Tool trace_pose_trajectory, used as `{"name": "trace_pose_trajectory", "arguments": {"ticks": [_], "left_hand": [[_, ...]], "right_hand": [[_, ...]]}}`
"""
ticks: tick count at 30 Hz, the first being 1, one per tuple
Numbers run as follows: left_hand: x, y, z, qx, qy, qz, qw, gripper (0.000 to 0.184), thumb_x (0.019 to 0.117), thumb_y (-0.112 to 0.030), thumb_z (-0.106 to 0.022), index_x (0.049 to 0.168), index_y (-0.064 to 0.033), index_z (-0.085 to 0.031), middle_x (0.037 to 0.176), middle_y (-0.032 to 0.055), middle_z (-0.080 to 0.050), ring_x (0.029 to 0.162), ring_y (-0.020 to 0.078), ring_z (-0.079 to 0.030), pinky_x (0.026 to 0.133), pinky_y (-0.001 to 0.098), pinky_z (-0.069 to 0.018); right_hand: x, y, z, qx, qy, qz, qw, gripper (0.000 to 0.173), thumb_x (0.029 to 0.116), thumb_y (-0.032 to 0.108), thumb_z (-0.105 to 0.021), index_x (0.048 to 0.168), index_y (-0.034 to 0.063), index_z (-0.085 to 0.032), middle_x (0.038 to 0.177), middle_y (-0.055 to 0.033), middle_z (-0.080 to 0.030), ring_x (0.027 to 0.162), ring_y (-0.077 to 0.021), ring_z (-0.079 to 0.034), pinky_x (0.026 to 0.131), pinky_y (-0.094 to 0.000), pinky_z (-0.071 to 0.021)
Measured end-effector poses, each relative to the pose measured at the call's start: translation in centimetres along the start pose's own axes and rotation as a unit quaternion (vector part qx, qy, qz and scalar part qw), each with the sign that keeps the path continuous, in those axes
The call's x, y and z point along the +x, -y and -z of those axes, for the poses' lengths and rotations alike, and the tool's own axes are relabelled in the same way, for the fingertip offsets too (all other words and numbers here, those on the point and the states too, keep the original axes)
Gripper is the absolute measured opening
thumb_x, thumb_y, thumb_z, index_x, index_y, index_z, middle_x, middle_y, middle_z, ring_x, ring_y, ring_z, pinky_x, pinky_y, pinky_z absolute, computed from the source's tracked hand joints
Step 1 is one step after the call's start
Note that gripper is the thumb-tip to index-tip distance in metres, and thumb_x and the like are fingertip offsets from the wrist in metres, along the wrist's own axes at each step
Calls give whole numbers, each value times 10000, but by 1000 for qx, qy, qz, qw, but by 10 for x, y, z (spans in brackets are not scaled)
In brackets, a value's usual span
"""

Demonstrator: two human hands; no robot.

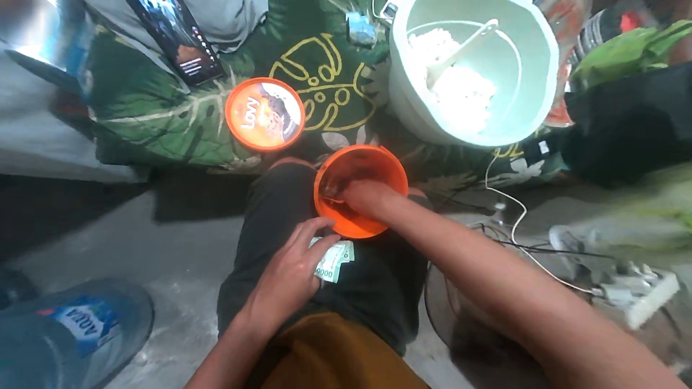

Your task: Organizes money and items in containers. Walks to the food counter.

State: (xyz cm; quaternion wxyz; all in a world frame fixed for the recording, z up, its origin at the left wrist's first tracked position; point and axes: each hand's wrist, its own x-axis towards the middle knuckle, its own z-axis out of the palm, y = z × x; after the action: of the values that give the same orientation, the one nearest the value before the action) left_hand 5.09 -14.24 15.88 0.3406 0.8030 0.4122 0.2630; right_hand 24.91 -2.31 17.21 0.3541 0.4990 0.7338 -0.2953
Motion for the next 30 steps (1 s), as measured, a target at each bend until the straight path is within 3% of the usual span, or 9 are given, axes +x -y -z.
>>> {"name": "trace_pose_trajectory", "arguments": {"ticks": [5,8,12,16,19,22,25,28,30], "left_hand": [[-2,1,2,-57,-30,7,998,372,913,4,-574,1234,-117,-719,1413,117,-579,1276,187,-598,1059,317,-541],[-2,-3,5,-170,-128,49,976,313,984,-79,-528,1221,-91,-732,1243,105,-585,1060,138,-632,887,275,-595],[-1,-15,19,-367,-202,224,880,338,1037,-83,-478,1334,65,-543,1144,136,-719,954,259,-760,806,429,-680],[13,-12,33,-376,-279,341,815,219,1004,-118,-651,1163,33,-657,951,119,-774,829,215,-772,763,371,-667],[25,-12,37,-449,-284,318,785,245,1063,-126,-544,1213,54,-616,1023,156,-761,906,253,-766,816,415,-659],[38,-24,39,-547,-236,234,768,348,1118,-192,-387,1314,47,-545,1123,154,-727,1024,237,-729,920,418,-618],[48,-31,39,-585,-217,231,747,286,1089,-135,-472,1260,67,-580,1061,169,-730,963,240,-732,883,414,-621],[50,-23,45,-635,-235,303,671,220,1081,-126,-491,1104,50,-621,911,144,-723,830,208,-732,795,388,-636],[43,-17,48,-625,-234,310,677,289,1096,-170,-451,1107,35,-654,926,135,-743,786,180,-732,702,329,-631]], "right_hand": [[14,14,-7,63,-16,-81,995,338,1096,183,-421,1263,-2,-650,1286,-255,-648,1186,-459,-635,922,-664,-519],[10,15,-1,53,-16,-69,996,355,1086,119,-389,1275,-78,-615,1326,-304,-612,1242,-497,-591,964,-686,-487],[-25,18,15,0,-25,-13,1000,247,1030,26,-485,1168,-76,-663,1235,-306,-648,1173,-507,-620,941,-679,-507],[-80,12,32,24,-165,69,984,214,1006,102,-587,1165,16,-704,1105,-254,-711,1082,-466,-668,959,-666,-498],[-100,13,26,111,-366,133,914,222,1018,236,-596,1136,109,-734,1067,-91,-744,1008,-256,-717,898,-479,-573],[-96,30,23,290,-413,216,836,234,1011,312,-649,1066,114,-760,1094,-48,-711,1000,-128,-675,892,-301,-579],[-77,41,24,298,-428,199,830,198,896,314,-778,1031,171,-798,1170,-75,-645,1164,-213,-563,1014,-378,-488],[-68,42,52,275,-398,226,846,601,759,377,-894,1261,152,-653,1292,-111,-591,1199,-255,-575,999,-424,-534],[-51,32,88,293,-371,275,838,588,809,404,-861,1271,107,-651,1300,-130,-606,1157,-257,-602,951,-440,-540]]}}
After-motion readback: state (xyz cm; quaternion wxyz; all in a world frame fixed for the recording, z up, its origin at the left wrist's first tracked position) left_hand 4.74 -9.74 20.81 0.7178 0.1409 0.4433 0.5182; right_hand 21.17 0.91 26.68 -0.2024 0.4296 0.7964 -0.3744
